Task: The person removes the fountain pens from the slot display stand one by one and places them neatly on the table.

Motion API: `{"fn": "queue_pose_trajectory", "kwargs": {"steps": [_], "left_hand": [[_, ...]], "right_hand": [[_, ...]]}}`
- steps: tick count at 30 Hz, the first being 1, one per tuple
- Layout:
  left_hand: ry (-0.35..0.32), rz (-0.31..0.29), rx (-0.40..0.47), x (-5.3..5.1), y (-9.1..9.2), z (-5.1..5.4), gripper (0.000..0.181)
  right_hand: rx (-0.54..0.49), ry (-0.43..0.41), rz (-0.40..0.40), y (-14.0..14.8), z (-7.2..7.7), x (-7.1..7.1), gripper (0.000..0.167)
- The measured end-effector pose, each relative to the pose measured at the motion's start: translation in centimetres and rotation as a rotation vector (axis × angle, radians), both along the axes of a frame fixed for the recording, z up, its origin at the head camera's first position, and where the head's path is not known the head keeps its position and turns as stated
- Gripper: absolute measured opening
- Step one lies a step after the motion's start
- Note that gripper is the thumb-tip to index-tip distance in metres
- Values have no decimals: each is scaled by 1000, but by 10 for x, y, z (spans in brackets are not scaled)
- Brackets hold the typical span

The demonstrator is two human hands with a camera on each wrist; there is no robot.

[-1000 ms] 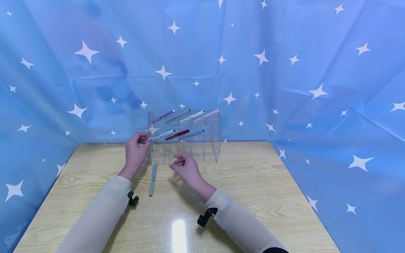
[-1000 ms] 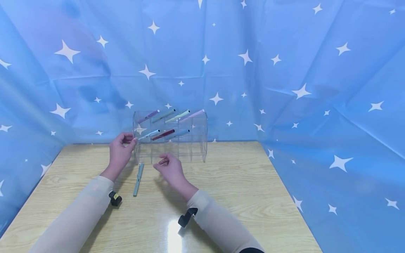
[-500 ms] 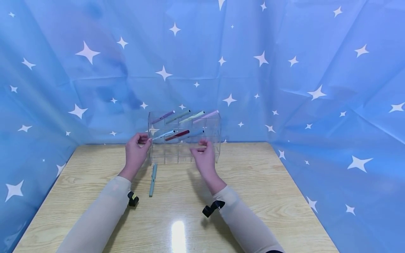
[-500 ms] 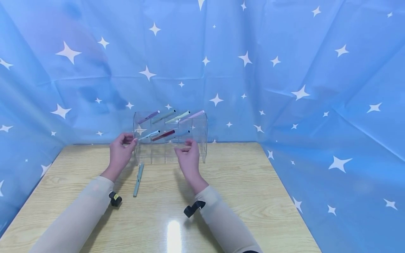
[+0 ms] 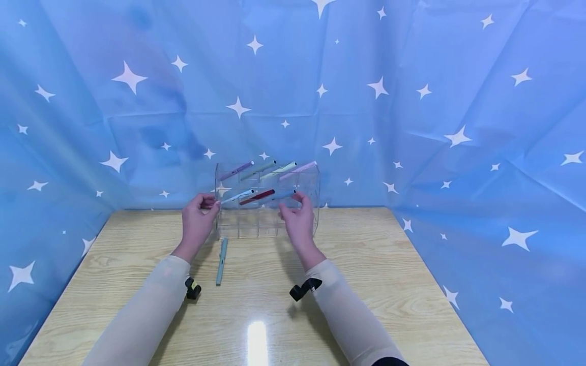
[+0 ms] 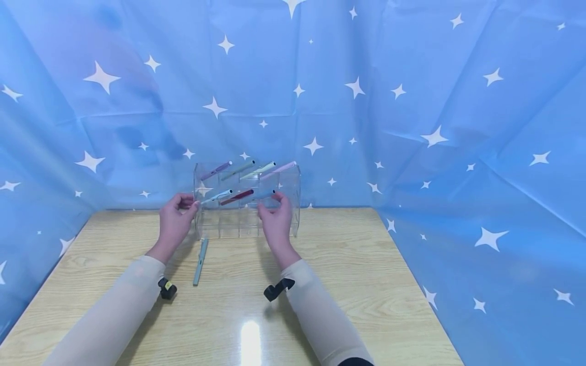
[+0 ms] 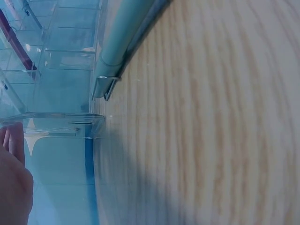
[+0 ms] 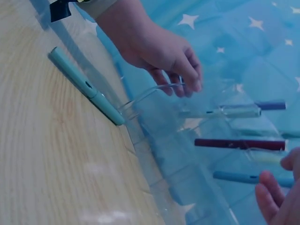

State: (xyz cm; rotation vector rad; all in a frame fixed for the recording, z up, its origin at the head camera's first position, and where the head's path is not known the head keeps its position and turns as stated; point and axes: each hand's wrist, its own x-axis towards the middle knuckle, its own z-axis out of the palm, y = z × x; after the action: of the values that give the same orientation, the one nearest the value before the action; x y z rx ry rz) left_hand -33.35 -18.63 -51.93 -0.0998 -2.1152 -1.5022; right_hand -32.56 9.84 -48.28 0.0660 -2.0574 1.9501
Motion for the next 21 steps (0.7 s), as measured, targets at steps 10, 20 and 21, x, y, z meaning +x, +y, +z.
{"fn": "queue_pose_trajectory", "kwargs": {"steps": [10,20,21], "left_hand": [[16,8,0,-2,0,-1,20],[9,9,-10,0,0,0,21],[7,9,-10,0,0,0,21]], "right_hand": [[-48,-7,39,-4,1,-19,55],[-45,-32,61,-4,5,-28,43],[-37,-27,66,-4,5,-29,41]]}}
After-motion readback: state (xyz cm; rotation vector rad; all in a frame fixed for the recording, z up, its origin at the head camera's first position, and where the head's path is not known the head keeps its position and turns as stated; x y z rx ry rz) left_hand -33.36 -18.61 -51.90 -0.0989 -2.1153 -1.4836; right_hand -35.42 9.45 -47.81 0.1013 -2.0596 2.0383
